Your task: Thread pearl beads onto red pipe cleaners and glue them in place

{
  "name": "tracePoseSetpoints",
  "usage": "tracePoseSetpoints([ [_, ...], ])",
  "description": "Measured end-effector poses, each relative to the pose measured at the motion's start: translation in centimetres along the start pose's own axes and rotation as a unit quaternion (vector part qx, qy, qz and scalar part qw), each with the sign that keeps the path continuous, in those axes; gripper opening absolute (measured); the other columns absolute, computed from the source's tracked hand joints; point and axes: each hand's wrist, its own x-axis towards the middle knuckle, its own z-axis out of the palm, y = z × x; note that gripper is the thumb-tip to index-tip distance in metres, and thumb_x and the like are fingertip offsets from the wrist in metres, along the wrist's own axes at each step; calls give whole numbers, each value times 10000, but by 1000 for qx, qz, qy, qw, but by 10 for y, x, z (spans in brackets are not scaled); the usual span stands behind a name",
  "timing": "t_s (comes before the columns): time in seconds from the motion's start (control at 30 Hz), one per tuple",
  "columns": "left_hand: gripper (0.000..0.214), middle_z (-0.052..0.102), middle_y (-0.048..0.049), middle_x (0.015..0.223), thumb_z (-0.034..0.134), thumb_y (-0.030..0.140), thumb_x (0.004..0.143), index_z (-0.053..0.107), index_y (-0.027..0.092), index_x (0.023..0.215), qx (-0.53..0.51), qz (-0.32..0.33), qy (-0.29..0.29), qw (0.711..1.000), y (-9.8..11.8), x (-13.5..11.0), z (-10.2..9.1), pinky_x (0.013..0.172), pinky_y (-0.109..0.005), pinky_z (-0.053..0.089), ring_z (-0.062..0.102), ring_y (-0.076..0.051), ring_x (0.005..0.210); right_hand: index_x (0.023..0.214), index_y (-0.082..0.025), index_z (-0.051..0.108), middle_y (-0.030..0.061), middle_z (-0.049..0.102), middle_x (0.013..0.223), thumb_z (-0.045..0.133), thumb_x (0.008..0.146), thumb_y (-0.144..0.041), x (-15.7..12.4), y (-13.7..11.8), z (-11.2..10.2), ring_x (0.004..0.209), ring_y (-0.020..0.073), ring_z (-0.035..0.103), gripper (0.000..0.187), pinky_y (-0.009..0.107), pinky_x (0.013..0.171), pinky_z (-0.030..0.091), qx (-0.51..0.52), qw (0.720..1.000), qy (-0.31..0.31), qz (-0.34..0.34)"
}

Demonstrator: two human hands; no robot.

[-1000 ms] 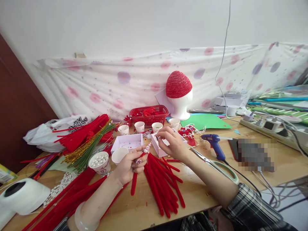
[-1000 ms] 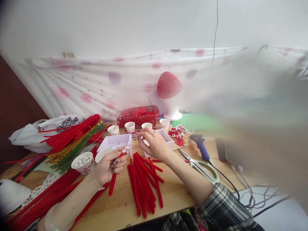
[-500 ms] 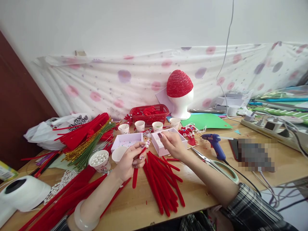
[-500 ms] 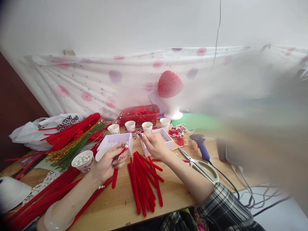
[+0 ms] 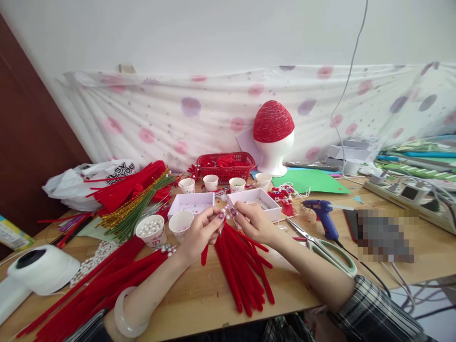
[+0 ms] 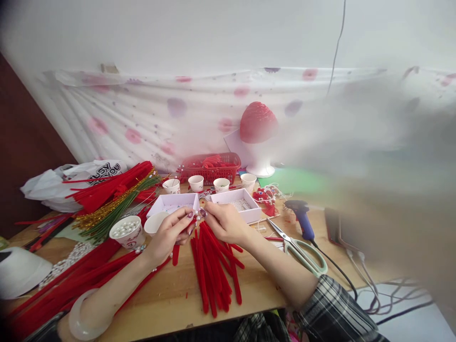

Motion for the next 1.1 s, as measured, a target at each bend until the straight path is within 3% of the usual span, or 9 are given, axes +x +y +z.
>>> tracePoseSetpoints([
  [0.3,266,486,66,614,745,357,771,635,150,897,74,43,13,996,1,-1,1,459,-217,249,354,-68,497,663,-212,385,-69,337,546,400,965,-242,-2,-1,9,471,83,303,305,238,484,251,41,998,20,34],
  [0.5,235,513,61,629,741,346,772,657,164,895,90,56,21,994,2,-1,1,497,-226,280,371,-83,519,552,-219,311,-75,251,474,371,1004,-432,-3,2,15,424,73,224,503,254,445,194,89,992,26,89],
  [0.67,255,535,44,628,714,409,792,652,174,867,88,57,31,994,4,-2,1,513,-236,304,422,-105,540,491,-229,319,-51,321,406,239,1028,-532,-5,6,16,383,91,309,622,263,433,242,154,978,32,140],
  [0.77,276,534,41,619,720,427,782,654,175,871,84,58,36,994,4,-3,1,506,-237,299,421,-108,535,561,-218,398,-39,406,456,232,1025,-553,-5,6,14,427,107,386,596,262,467,302,176,972,42,148],
  [0.87,285,555,31,652,719,435,779,656,176,879,80,60,39,994,5,-2,2,497,-237,293,414,-103,532,723,-208,478,-39,472,563,369,998,-564,-4,4,13,500,118,430,462,257,503,344,191,970,52,145],
  [1.1,236,543,33,626,704,382,798,635,165,862,83,62,31,994,3,-1,0,488,-225,290,401,-98,524,843,-209,499,-49,480,587,419,976,-581,1,2,13,470,116,449,403,252,467,370,239,953,81,167],
])
